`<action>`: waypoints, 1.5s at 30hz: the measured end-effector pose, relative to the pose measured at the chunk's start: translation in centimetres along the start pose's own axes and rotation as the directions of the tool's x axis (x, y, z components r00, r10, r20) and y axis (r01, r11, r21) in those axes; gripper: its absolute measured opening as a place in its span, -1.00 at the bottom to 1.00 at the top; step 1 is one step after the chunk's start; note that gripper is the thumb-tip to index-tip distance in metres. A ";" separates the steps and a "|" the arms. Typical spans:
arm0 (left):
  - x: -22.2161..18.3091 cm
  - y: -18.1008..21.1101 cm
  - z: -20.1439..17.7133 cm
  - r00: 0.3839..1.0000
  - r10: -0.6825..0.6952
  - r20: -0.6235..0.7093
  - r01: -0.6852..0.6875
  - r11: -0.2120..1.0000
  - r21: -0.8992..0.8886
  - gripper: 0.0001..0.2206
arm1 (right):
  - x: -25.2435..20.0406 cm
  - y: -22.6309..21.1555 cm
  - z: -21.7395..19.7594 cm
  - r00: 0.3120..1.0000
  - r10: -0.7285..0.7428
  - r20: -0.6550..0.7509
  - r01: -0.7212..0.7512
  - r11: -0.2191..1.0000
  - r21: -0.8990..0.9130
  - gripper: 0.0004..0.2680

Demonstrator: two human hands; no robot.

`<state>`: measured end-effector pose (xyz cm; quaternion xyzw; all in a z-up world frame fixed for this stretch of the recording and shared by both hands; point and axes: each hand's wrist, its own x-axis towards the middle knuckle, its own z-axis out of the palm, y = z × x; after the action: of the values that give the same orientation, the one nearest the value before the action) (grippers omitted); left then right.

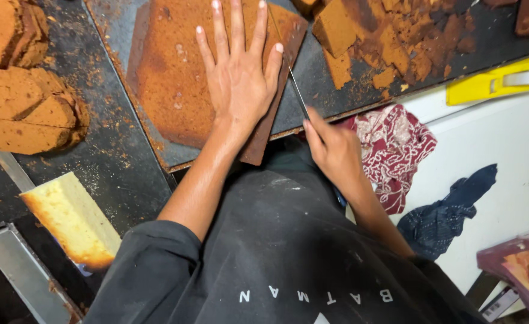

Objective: The person slices a large round chocolate cake into thin circular layers using a long bread knife, then separates the layers by hand and picks off small crumbs from the surface.

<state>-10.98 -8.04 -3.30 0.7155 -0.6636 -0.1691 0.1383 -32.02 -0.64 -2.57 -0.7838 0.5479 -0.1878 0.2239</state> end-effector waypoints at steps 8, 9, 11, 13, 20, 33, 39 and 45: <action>0.6 -1.3 0.4 0.987 0.037 -0.157 -0.050 0.995 -0.081 -0.42 | -3.6 1.4 -1.3 0.978 0.210 0.009 -0.210 0.977 0.038 -0.79; 0.5 -2.0 -0.1 0.972 -0.004 -0.236 -0.040 0.983 -0.179 -0.41 | -2.6 1.4 -1.1 0.975 0.215 -0.062 -0.209 0.974 0.088 -0.80; -0.1 -4.1 -1.5 0.941 -0.055 -0.333 -0.038 0.963 -0.268 -0.41 | -0.3 1.3 -1.0 0.980 0.197 -0.038 -0.188 0.967 0.171 -0.84; -1.1 -7.9 -3.5 0.875 -0.269 -0.402 0.159 0.945 -0.286 -0.49 | 2.1 1.1 -0.4 0.981 0.193 -0.022 -0.181 0.949 0.259 -0.85; -5.1 -9.7 -5.6 0.868 -0.487 -0.098 0.414 0.817 -0.402 -0.10 | 10.1 0.1 2.5 0.973 -0.120 0.195 -0.004 0.844 0.537 -0.85; -6.8 -7.8 -8.0 0.913 -0.256 -0.317 0.108 0.902 -0.418 -0.38 | 5.3 -1.7 -3.4 0.992 0.114 0.062 -0.122 0.981 0.148 -0.79; 0.9 -12.9 -4.8 0.967 -0.203 -0.153 0.095 0.847 -0.523 -0.33 | 2.1 -0.3 -1.1 0.962 0.236 0.140 -0.273 0.865 0.420 -0.77; -5.6 -12.3 -5.6 0.951 -0.256 -0.171 0.187 0.921 -0.341 -0.30 | 7.6 1.9 2.6 0.996 -0.068 0.057 0.019 0.793 0.609 -0.85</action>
<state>2.12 -1.64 -3.11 0.7681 -0.5229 -0.2119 0.3028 -29.55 -8.00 -5.44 -0.6893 0.4315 -0.3291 0.4800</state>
